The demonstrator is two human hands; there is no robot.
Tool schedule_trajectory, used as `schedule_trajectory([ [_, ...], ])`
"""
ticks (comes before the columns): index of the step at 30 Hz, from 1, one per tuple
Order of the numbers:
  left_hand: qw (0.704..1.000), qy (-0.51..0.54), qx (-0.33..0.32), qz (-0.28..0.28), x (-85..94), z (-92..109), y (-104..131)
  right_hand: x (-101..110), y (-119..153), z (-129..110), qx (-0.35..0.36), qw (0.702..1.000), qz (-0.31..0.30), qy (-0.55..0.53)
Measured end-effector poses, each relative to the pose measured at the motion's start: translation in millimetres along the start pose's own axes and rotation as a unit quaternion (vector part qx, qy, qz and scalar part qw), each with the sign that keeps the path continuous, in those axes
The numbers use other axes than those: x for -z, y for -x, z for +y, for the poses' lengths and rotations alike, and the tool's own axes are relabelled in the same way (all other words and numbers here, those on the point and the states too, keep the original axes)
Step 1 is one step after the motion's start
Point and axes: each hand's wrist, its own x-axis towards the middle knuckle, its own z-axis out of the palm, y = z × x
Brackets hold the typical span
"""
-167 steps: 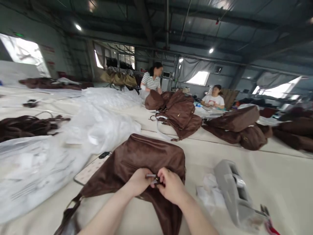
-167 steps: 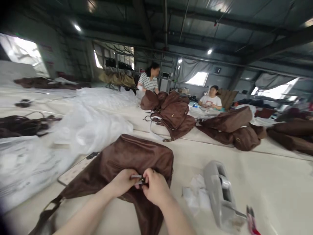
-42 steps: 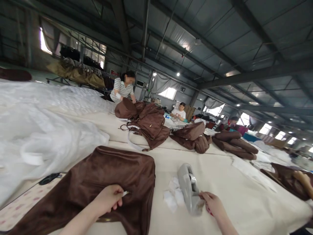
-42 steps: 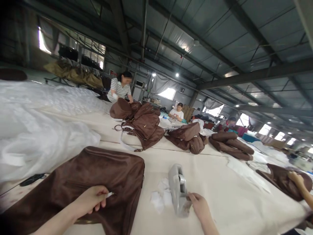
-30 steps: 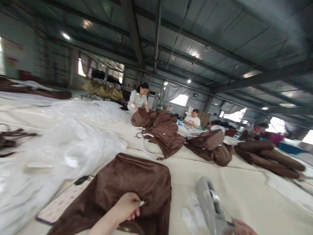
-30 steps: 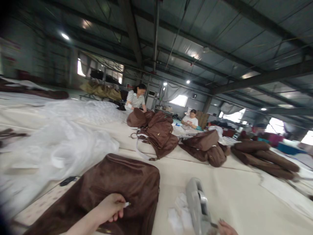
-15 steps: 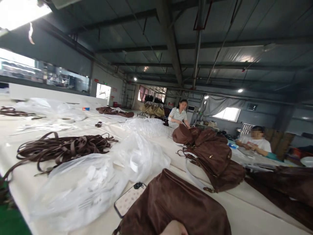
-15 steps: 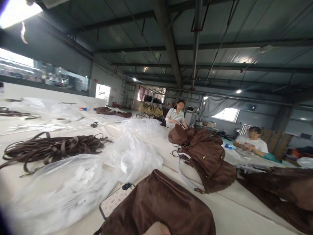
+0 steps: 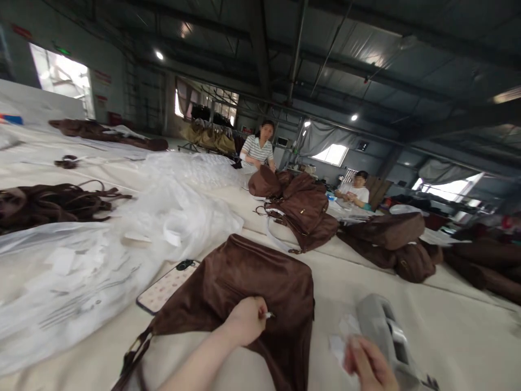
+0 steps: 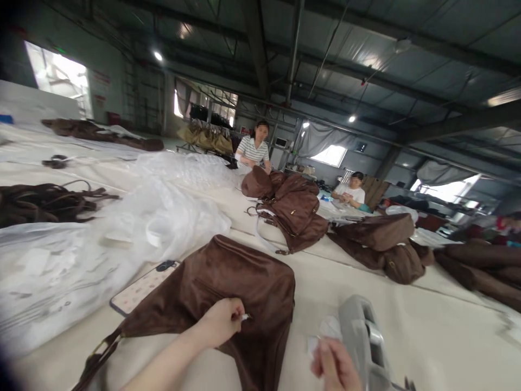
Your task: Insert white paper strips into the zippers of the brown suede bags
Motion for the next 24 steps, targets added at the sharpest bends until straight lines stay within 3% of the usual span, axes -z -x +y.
schedule_trajectory([
  [2, 1.0, -0.015, -0.011, -0.007, -0.1, -1.1, -2.6, -40.6, -1.2, -5.2, -0.031, 0.994, -0.084, -0.061],
  [4, 0.999, -0.033, -0.028, 0.004, -1.3, -3.2, -3.7, -86.2, -3.3, -7.6, -0.089, 0.968, -0.185, -0.144],
  [6, 0.997, -0.053, -0.049, 0.023, -1.7, -4.3, -2.9, -122.0, -3.3, -4.6, -0.134, 0.946, -0.236, -0.179],
  [8, 0.996, -0.073, -0.051, 0.033, -1.2, -3.3, -0.7, -140.9, -1.0, 3.9, -0.157, 0.938, -0.253, -0.176],
  [13, 0.991, -0.127, -0.042, 0.033, 1.5, 7.1, 8.3, -138.0, 5.4, 22.3, -0.189, 0.939, -0.25, -0.14],
  [18, 0.986, -0.165, -0.031, 0.01, 5.6, 17.4, 14.9, -133.7, 5.7, 15.3, -0.213, 0.934, -0.259, -0.121],
  [24, 0.988, -0.149, -0.042, 0.012, 7.0, 16.3, 14.3, -136.3, 5.7, 13.4, -0.223, 0.938, -0.255, -0.08],
])
